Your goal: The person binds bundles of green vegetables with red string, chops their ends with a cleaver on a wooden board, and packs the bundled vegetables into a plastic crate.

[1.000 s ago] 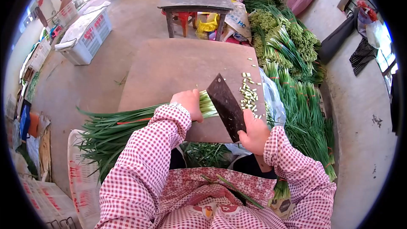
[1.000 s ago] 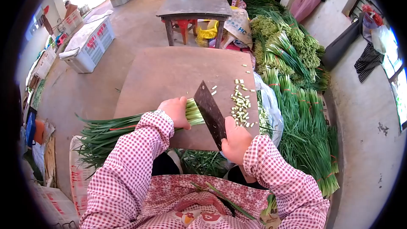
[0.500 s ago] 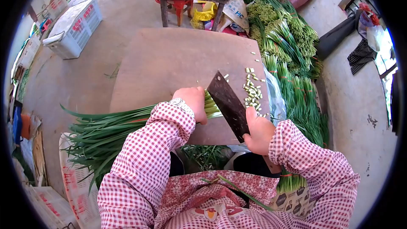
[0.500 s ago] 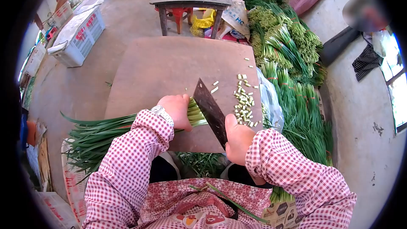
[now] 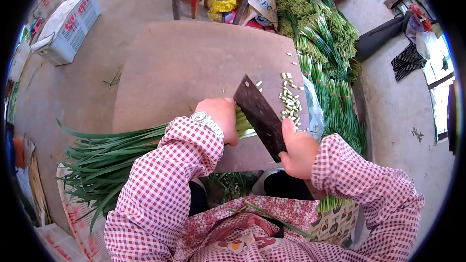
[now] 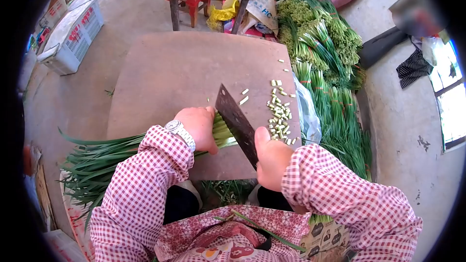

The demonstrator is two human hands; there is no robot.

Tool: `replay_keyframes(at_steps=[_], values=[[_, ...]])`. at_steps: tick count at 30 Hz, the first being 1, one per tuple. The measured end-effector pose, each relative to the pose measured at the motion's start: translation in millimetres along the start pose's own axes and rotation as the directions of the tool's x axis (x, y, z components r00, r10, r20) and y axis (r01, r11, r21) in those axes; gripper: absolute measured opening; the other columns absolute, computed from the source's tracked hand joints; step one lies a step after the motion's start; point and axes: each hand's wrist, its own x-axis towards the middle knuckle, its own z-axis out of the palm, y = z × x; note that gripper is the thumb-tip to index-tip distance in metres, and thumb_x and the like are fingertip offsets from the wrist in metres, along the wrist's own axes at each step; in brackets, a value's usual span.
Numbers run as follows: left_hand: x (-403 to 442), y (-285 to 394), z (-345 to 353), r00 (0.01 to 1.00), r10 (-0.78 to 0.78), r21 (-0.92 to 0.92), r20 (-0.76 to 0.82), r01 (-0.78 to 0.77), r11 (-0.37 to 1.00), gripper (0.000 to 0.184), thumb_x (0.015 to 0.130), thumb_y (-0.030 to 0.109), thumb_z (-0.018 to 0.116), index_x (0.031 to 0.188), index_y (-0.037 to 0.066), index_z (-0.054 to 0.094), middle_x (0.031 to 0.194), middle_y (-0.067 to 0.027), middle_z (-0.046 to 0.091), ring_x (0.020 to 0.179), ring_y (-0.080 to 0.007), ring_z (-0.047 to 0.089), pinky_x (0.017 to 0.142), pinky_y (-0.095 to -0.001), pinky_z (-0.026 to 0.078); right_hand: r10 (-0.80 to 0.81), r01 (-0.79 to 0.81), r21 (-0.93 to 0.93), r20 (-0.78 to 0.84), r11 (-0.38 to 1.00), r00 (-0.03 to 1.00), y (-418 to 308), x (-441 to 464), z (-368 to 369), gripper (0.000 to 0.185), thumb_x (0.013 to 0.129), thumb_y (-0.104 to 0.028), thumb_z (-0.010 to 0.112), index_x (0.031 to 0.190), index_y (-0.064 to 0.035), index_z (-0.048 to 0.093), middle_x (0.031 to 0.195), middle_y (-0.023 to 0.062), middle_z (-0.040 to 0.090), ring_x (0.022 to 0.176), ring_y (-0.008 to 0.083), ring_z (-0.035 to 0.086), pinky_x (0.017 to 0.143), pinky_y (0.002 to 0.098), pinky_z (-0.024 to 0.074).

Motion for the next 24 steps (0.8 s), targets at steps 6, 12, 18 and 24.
replay_keyframes(at_steps=[6,12,18,24], values=[[1.8,-0.9,6.3,0.996,0.054,0.031,-0.074,-0.052,0.998,0.066,0.058,0.033,0.078,0.107,-0.005,0.054,0.104,-0.0192,0.064,0.097,-0.0305,0.063,0.085,-0.037,0.051,0.113,-0.11,0.113,-0.023,0.988,0.993,-23.0,65.3,19.6,0.034,0.077,-0.005,0.056,0.103,0.0031,0.036,0.076,0.03,0.06,0.077,0.0488,0.06,0.069,0.0527,0.0465],[-5.4,7.0,17.5,0.983,0.026,0.106,-0.182,-0.007,0.994,0.066,0.058,0.033,0.078,0.108,-0.002,0.052,0.102,-0.0187,0.063,0.096,-0.0315,0.063,0.085,-0.0377,0.051,0.102,-0.106,0.115,0.041,0.988,0.994,-25.2,59.7,10.6,0.037,0.077,-0.005,0.053,0.108,0.0035,0.037,0.086,0.0312,0.061,0.088,0.0478,0.061,0.077,0.0519,0.0459],[-4.7,8.4,19.4,0.977,0.009,0.132,-0.212,0.02,0.991,0.071,0.057,0.036,0.079,0.11,-0.001,0.05,0.104,-0.0183,0.062,0.098,-0.0315,0.062,0.086,-0.038,0.05,0.073,-0.073,0.167,0.004,0.983,0.997,-17.3,77.0,16.1,0.037,0.076,-0.003,0.054,0.108,0.0019,0.037,0.087,0.0311,0.061,0.09,0.0457,0.061,0.077,0.05,0.0468],[-5.7,9.8,17.1,0.985,-0.014,0.146,-0.171,0.039,0.988,0.081,0.057,0.039,0.08,0.118,-0.001,0.046,0.109,-0.0199,0.06,0.104,-0.0329,0.059,0.091,-0.038,0.047,0.078,-0.074,0.28,-0.006,0.957,0.997,7.5,76.6,12.6,0.041,0.079,-0.009,0.057,0.113,-0.0002,0.037,0.086,0.0257,0.064,0.08,0.0356,0.066,0.07,0.0436,0.0514]])
